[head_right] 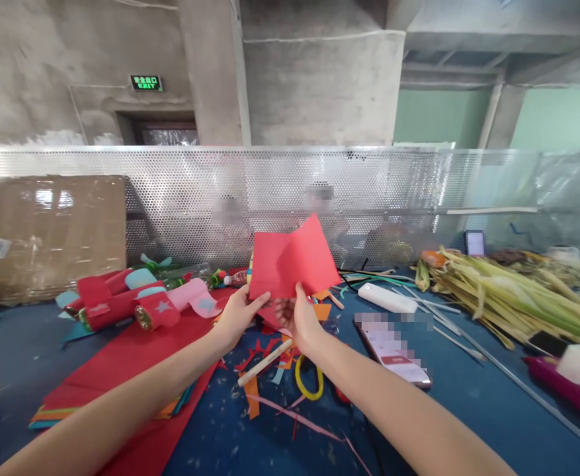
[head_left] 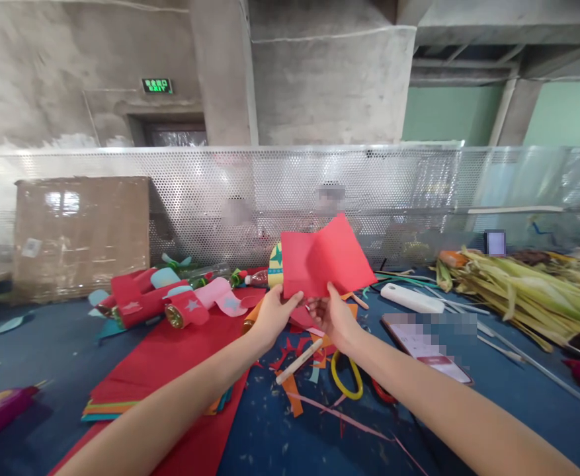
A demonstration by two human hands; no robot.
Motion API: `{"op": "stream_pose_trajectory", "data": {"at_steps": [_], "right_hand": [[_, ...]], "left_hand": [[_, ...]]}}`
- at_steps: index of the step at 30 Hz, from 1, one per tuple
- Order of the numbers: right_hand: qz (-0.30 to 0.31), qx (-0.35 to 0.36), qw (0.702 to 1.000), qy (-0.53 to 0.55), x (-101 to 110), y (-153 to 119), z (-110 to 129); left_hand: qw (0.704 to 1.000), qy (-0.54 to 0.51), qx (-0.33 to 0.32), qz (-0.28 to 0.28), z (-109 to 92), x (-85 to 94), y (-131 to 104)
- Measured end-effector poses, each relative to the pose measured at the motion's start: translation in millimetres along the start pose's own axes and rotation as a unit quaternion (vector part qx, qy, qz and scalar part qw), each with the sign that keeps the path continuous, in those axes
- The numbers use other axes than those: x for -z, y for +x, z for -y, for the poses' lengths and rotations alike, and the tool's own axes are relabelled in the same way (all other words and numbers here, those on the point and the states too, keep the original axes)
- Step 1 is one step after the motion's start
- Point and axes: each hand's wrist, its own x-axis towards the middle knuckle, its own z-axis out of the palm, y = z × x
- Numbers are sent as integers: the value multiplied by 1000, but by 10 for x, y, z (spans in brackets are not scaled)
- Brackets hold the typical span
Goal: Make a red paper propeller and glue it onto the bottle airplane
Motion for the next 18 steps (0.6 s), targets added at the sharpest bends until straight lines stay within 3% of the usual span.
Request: {"op": "stream_pose_trajectory", "data": {"at_steps": [4,12,15,18], "right_hand": [[-10,1,999,-40,11,1,118],[13,107,975,-192,-32,-9,91],[-4,163,950,-268,-4,32,137],[-30,235,895,-378,84,81,328]], "left_hand": [[1000,-15,-9,-7,16,14,2],[999,-31,-15,13,45,0,-11],[999,4,-6,38,23,12,-9],[997,59,-15,42,-20,59,30]]}}
